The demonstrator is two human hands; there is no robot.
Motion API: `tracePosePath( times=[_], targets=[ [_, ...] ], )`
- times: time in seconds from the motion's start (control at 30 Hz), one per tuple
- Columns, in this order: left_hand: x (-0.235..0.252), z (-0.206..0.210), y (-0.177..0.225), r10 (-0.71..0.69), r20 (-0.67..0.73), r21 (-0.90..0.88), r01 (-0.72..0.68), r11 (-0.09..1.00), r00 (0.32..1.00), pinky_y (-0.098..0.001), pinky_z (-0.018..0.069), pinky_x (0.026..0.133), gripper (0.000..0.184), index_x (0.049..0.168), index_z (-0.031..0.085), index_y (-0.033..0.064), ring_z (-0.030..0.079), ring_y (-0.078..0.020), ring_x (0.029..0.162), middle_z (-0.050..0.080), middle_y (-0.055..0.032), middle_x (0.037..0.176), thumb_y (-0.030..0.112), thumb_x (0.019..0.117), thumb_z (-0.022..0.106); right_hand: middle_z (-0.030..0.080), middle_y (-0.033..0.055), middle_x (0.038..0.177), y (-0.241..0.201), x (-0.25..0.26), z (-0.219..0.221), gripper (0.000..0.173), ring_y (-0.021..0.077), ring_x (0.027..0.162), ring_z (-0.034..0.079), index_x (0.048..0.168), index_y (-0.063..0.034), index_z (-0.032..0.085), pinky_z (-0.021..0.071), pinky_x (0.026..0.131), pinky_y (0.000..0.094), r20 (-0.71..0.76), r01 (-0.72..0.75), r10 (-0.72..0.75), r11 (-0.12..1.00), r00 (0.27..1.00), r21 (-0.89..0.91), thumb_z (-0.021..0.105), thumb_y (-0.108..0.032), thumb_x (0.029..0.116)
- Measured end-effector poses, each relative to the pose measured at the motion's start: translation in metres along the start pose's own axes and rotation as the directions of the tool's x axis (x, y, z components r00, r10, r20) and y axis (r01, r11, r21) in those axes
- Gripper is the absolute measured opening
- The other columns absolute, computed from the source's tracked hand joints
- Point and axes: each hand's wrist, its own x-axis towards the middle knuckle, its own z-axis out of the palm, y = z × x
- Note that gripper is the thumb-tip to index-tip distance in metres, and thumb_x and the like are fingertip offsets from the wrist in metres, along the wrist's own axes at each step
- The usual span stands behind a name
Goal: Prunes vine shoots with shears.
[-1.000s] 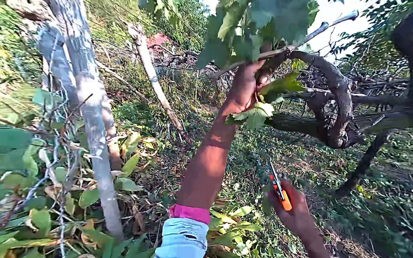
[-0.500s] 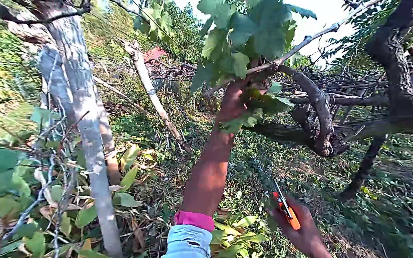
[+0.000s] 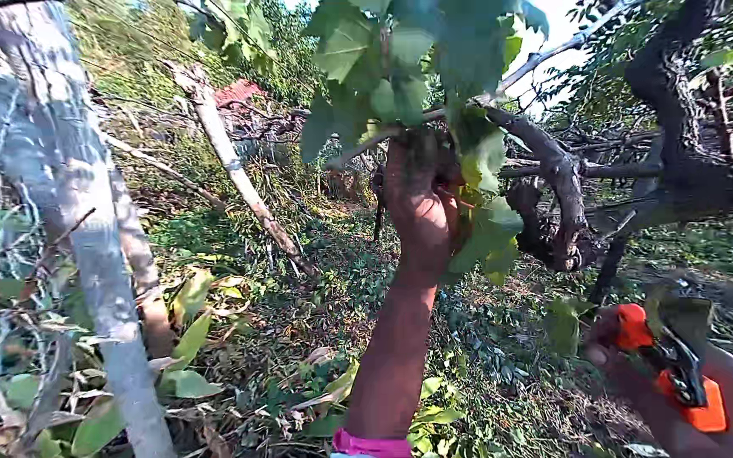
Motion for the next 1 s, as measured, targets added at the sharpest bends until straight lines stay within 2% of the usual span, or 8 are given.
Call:
tracePosePath(
  times=[0.2, 0.37, 0.47, 0.53, 0.63, 0.73, 0.87, 1.0],
  targets=[
    [0.007, -0.011, -0.003, 0.206, 0.217, 0.352, -0.274, 0.895, 0.954, -0.0208, 0.0586, 0.072, 0.014, 0.115, 0.065, 0.0166, 0.065, 0.0008, 0.079, 0.067, 0.0123, 0.095, 0.017, 0.1042, 0.057, 0.073, 0.0008, 0.101, -0.017, 0.015, -0.049, 0.036, 0.0049, 0.091, 0.069, 0.126, -0.0114, 0.064, 0.0603, 0.081, 0.0238, -0.12, 0.069, -0.096, 0.975, 0.988, -0.21, 0.072, -0.03, 0.0963],
    [0.023, -0.027, 0.003, 0.077, -0.06, 0.334, -0.053, 0.941, 0.995, -0.0198, 0.0578, 0.071, 0.017, 0.123, 0.054, 0.0181, 0.065, 0.0011, 0.078, 0.065, 0.013, 0.093, 0.021, 0.1067, 0.051, 0.07, 0.0081, 0.101, -0.03, 0.035, -0.113, 0.039, 0.0125, 0.091, 0.069, 0.12, 0.003, 0.062, 0.059, 0.083, 0.0331, -0.361, 0.072, -0.262, 0.883, 0.895, -0.464, 0.072, -0.025, 0.0951],
    [0.033, -0.024, 0.012, -0.062, -0.062, 0.294, 0.077, 0.953, 0.996, -0.0154, 0.0548, 0.062, 0.015, 0.119, 0.055, 0.0237, 0.062, 0.0017, 0.069, 0.065, 0.0128, 0.087, 0.031, 0.1103, 0.045, 0.069, -0.003, 0.105, 0.003, 0.037, -0.108, 0.045, 0.0084, 0.093, 0.068, 0.128, -0.0044, 0.057, 0.0593, 0.086, 0.0299, -0.625, 0.119, -0.236, 0.968, 0.744, -0.223, 0.076, -0.022, 0.0919],
    [0.044, -0.019, 0.015, -0.124, -0.012, 0.209, 0.124, 0.97, 0.992, -0.017, 0.0541, 0.059, 0.02, 0.112, 0.058, 0.0176, 0.061, -0.0015, 0.065, 0.065, 0.0084, 0.081, 0.02, 0.111, 0.039, 0.071, -0.006, 0.092, 0.015, 0.039, -0.08, 0.038, 0.0097, 0.078, 0.07, 0.12, -0.0122, 0.057, 0.0627, 0.072, 0.0291, -0.708, 0.133, -0.019, 0.985, 0.706, 0.107, 0.076, -0.012, 0.0875],
    [0.052, -0.017, 0.015, -0.164, 0.09, 0.166, 0.148, 0.975, 0.982, -0.0123, 0.0499, 0.052, 0.029, 0.101, 0.058, 0.0182, 0.056, 0.0028, 0.057, 0.061, 0.0109, 0.072, 0.013, 0.1093, 0.031, 0.07, 0.0052, 0.079, 0.037, 0.052, -0.048, 0.021, 0.0166, 0.063, 0.068, 0.108, -0.0086, 0.058, 0.0622, 0.063, 0.0331, -0.47, -0.026, 0.416, 0.77, 0.778, 0.638, 0.063, -0.001, 0.0894],
    [0.046, -0.004, 0.023, -0.15, -0.046, 0.221, 0.156, 0.963, 0.988, -0.01, 0.0482, 0.05, 0.024, 0.098, 0.058, 0.0153, 0.054, 0.0054, 0.055, 0.061, 0.0117, 0.071, 0.004, 0.1067, 0.039, 0.07, 0.0046, 0.075, 0.042, 0.098, -0.043, 0.017, 0.0117, 0.056, 0.064, 0.104, -0.0077, 0.058, 0.0573, 0.054, 0.0273, -0.321, -0.125, 0.559, 0.617, 0.764, 0.777, 0.049, 0.003, 0.0962],
    [0.033, 0.003, 0.021, 0.15, -0.128, 0.437, -0.08, 0.896, 0.98, -0.0169, 0.0555, 0.072, 0.026, 0.121, 0.049, 0.0063, 0.061, 0.0046, 0.078, 0.061, 0.0112, 0.093, 0.002, 0.0972, 0.059, 0.074, -0.0008, 0.102, 0.045, 0.172, -0.064, 0.019, 0.0055, 0.07, 0.067, 0.117, -0.0128, 0.063, 0.0581, 0.065, 0.0212, -0.143, 0.063, 0.102, 0.553, 0.984, 0.831, 0.054, -0.008, 0.1012],
    [0.03, -0.001, 0.021, 0.286, -0.091, 0.573, -0.185, 0.798, 0.954, -0.0218, 0.0572, 0.083, 0.019, 0.114, 0.057, -0.0023, 0.064, 0.0028, 0.088, 0.066, 0.006, 0.096, 0.006, 0.0974, 0.062, 0.073, 0.0011, 0.11, 0.03, 0.206, -0.059, 0.026, 0.006, 0.067, 0.067, 0.115, -0.014, 0.057, 0.0579, 0.059, 0.0202, -0.125, 0.135, -0.052, 0.435, 0.991, 0.89, 0.041, -0.001, 0.0983]
  ],
)
